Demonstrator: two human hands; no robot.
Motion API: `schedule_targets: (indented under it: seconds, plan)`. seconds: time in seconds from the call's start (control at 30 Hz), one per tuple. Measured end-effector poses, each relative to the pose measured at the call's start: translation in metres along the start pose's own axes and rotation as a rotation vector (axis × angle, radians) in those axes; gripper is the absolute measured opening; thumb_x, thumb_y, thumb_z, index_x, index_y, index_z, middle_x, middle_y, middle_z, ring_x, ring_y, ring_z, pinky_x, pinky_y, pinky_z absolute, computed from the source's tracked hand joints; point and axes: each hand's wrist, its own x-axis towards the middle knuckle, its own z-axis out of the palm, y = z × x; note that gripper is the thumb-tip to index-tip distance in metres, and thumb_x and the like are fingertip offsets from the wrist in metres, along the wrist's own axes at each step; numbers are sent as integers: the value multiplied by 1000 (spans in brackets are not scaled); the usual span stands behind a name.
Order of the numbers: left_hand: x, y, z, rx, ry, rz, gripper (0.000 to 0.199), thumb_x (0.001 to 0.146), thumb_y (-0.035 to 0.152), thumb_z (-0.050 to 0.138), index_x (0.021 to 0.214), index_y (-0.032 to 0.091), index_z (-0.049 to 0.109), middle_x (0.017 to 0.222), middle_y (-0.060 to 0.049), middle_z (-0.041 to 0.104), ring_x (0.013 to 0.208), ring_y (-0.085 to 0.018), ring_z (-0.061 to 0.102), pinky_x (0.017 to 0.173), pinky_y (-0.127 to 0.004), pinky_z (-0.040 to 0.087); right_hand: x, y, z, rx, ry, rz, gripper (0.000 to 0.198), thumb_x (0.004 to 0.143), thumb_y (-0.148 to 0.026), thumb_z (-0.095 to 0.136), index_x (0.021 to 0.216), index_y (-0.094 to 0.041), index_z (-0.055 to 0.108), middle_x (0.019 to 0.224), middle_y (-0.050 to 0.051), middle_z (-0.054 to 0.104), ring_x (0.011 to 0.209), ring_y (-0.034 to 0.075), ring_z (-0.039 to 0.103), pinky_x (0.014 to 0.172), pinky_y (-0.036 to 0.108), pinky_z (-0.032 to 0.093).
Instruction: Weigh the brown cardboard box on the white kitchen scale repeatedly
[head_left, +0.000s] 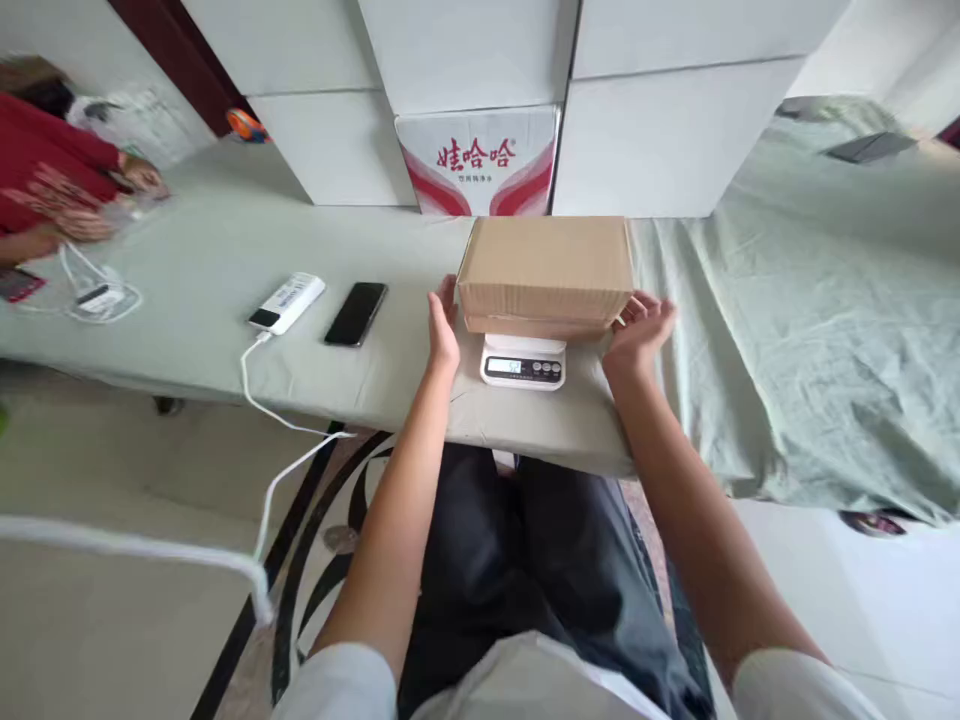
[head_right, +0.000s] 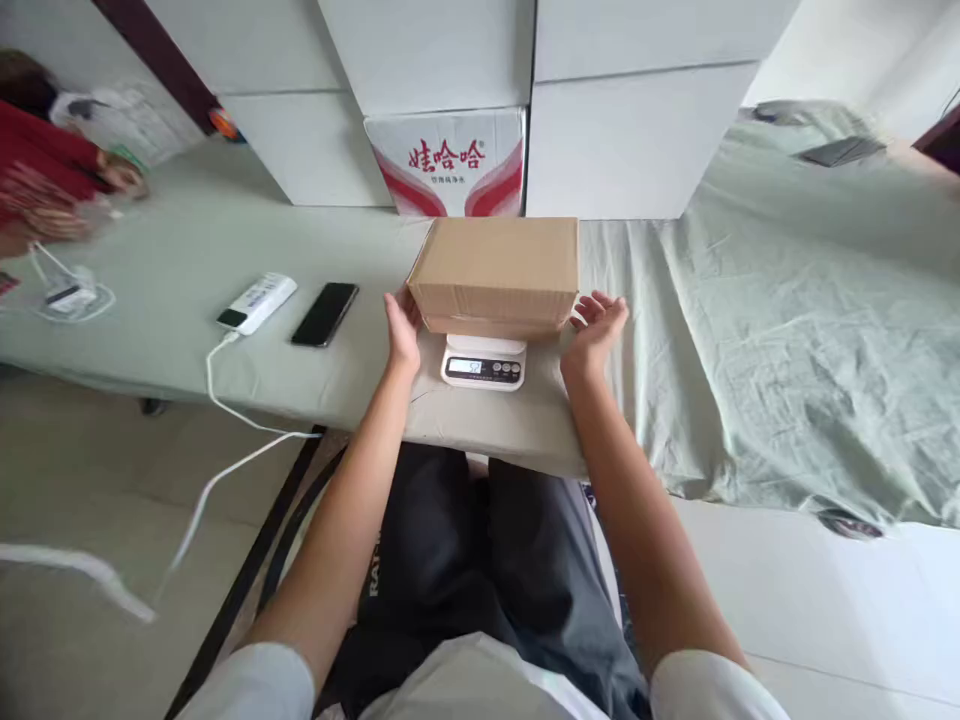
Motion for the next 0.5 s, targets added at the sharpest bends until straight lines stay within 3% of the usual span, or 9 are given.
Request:
schedule_targets:
  seconds: [0.13, 0.5]
  plan:
    - [0, -2, 0, 7, -13, 12, 82, 111, 84, 24, 153, 34, 73, 175, -6, 62, 170, -24, 50, 144, -47, 37, 2, 3, -1, -5, -16, -23, 44, 103, -69, 40, 97, -28, 57, 96, 1, 63, 86, 19, 66, 75, 34, 56]
    - [0, -6, -5, -10, -32, 72, 83, 107, 89, 30, 148, 34, 76, 173, -6, 64, 170, -27, 50, 143, -50, 37, 4, 0, -1, 42, 2, 13, 45, 106, -65, 39, 95, -26, 60, 96, 2, 64, 79, 16, 63, 66, 28, 52]
